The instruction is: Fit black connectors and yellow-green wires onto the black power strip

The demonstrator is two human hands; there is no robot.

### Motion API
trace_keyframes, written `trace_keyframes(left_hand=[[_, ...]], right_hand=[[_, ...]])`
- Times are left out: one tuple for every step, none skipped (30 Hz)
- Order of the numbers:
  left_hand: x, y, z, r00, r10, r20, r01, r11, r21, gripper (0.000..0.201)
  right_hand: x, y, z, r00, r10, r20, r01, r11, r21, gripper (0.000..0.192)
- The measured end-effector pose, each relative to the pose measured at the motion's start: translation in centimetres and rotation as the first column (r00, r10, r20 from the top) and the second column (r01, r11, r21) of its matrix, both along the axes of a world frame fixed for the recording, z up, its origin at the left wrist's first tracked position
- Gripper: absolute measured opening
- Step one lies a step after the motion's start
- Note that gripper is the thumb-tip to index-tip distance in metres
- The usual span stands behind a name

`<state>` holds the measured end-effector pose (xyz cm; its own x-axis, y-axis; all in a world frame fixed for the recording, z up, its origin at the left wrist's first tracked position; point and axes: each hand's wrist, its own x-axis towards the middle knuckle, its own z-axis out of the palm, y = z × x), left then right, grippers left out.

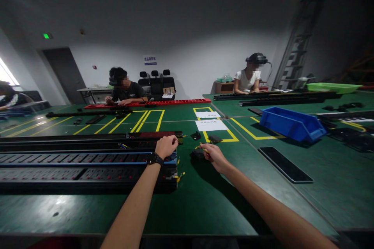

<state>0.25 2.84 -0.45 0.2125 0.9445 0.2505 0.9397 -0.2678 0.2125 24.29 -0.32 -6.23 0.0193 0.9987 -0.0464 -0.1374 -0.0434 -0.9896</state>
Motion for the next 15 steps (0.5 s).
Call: trace_keyframes(left_hand=[[0.00,0.02,-0.02,1.000,0.000,0.000,0.000,1.000,-0.001,0.027],[0.01,0.04,-0.02,1.000,0.000,-0.001,0.000,1.000,-0.001,0.027],[0.02,0.04,-0.01,1.000,0.000,-0.001,0.000,1.000,-0.001,0.027],[0.03,0.04,0.02,1.000,0.001,-0.002,-0.001,1.000,-0.003,0.027],[0.05,0.02,0.06,1.000,0.001,-0.003,-0.001,1.000,-0.004,0.027],[0.07,-0.01,0.11,1.000,0.001,-0.005,-0.001,1.000,-0.006,0.028],[0.09,-0.05,0.17,1.000,0.001,-0.007,-0.001,1.000,-0.009,0.028],[0.11,-0.10,0.22,1.000,0.002,-0.009,-0.002,1.000,-0.012,0.028],[0.14,-0.15,0.28,1.000,0.004,-0.010,-0.005,1.000,-0.016,0.028],[0.16,-0.20,0.32,1.000,0.007,-0.010,-0.007,1.000,-0.021,0.028],[0.17,-0.25,0.35,1.000,0.008,-0.010,-0.008,1.000,-0.023,0.028],[0.18,-0.28,0.36,1.000,0.008,-0.010,-0.008,1.000,-0.024,0.028],[0.19,-0.30,0.36,1.000,0.006,-0.010,-0.006,1.000,-0.021,0.028],[0.19,-0.31,0.34,1.000,0.005,-0.011,-0.005,1.000,-0.019,0.028],[0.19,-0.31,0.31,1.000,0.005,-0.012,-0.005,1.000,-0.015,0.028]], right_hand=[[0.00,0.00,0.01,1.000,-0.002,0.000,0.002,1.000,-0.001,0.025],[0.01,0.00,0.02,1.000,-0.004,0.001,0.004,1.000,-0.002,0.025],[0.02,0.01,0.02,1.000,-0.004,0.001,0.004,1.000,-0.004,0.025],[0.03,0.02,0.01,1.000,-0.004,0.000,0.004,1.000,-0.003,0.024],[0.04,0.04,-0.01,1.000,-0.002,-0.002,0.002,1.000,-0.002,0.024],[0.05,0.05,-0.04,1.000,0.001,-0.003,-0.001,1.000,0.001,0.025],[0.06,0.07,-0.07,1.000,0.003,-0.005,-0.003,1.000,0.006,0.025],[0.06,0.08,-0.10,1.000,0.005,-0.005,-0.005,1.000,0.010,0.025],[0.07,0.09,-0.13,1.000,0.005,-0.005,-0.005,1.000,0.012,0.025],[0.07,0.09,-0.14,1.000,0.004,-0.003,-0.004,1.000,0.013,0.025],[0.08,0.08,-0.14,1.000,0.003,-0.001,-0.003,1.000,0.015,0.025],[0.07,0.07,-0.13,1.000,0.005,0.001,-0.005,1.000,0.017,0.025],[0.06,0.04,-0.10,1.000,0.006,0.003,-0.006,1.000,0.018,0.025],[0.05,0.01,-0.06,1.000,0.007,0.003,-0.007,1.000,0.020,0.025],[0.03,-0.01,-0.02,1.000,0.008,0.002,-0.008,1.000,0.022,0.025]])
